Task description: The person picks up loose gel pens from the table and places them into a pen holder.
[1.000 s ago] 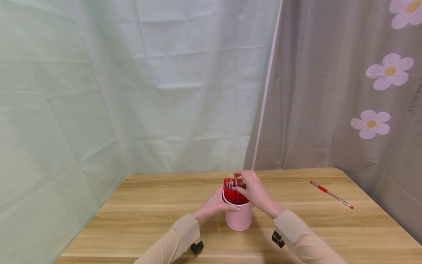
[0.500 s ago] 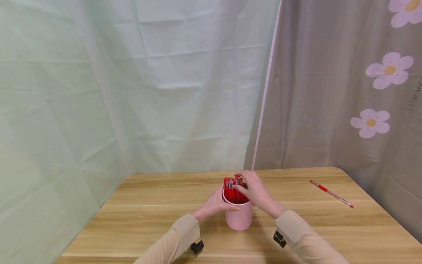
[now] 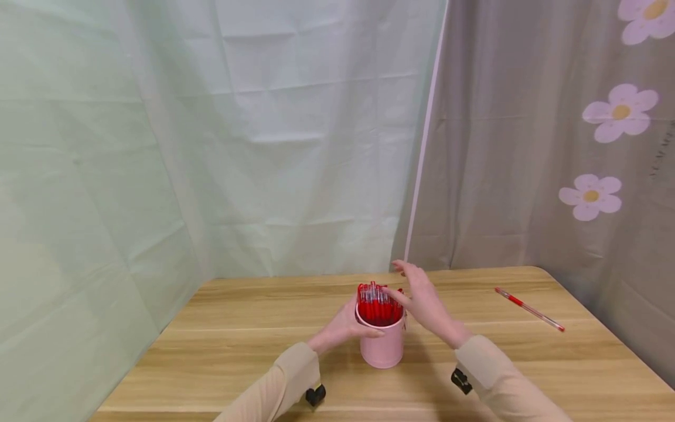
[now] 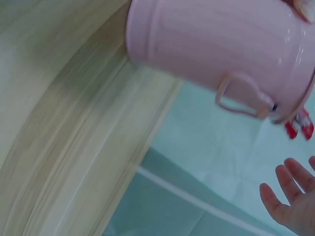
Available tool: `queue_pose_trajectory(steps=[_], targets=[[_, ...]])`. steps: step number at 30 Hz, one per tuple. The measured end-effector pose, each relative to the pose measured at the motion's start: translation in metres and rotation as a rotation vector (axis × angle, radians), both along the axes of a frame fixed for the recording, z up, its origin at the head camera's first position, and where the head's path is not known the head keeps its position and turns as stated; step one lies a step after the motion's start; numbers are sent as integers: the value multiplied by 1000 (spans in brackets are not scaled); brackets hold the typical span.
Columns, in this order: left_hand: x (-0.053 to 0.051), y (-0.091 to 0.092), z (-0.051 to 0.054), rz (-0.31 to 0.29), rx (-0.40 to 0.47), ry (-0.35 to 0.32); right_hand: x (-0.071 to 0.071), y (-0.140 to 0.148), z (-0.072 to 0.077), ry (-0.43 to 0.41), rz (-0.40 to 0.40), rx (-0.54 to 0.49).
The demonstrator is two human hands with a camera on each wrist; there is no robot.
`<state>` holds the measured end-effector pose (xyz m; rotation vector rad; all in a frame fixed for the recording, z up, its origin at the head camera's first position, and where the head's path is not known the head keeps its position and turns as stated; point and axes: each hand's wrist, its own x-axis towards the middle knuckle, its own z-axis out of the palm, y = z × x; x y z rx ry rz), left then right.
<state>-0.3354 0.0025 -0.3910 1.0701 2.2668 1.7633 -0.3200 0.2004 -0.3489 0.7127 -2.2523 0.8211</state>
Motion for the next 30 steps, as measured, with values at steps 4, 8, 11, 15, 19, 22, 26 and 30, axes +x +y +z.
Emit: queue_pose_trajectory(steps=[4, 8, 11, 15, 19, 22, 26, 30], targets=[[-6, 1, -8, 2, 2, 12, -2, 13, 0, 11, -47, -6], [-7, 1, -8, -5, 9, 10, -2, 25, 2, -25, -77, -16], [-7, 0, -8, -4, 5, 11, 0, 33, 2, -35, -83, -15], [-7, 1, -8, 2, 9, 14, 1, 46, 2, -24, -106, 4], [-7, 2, -8, 1, 13, 18, 0, 63, 1, -30, -151, 24], [-7, 1, -8, -2, 4, 24, -3, 78, -3, 3, -204, 75], [-6, 1, -8, 12, -4, 21, -9, 101, -9, 117, -280, 184], [-6, 0, -9, 31, -6, 9, -14, 121, -17, 152, -343, 251]])
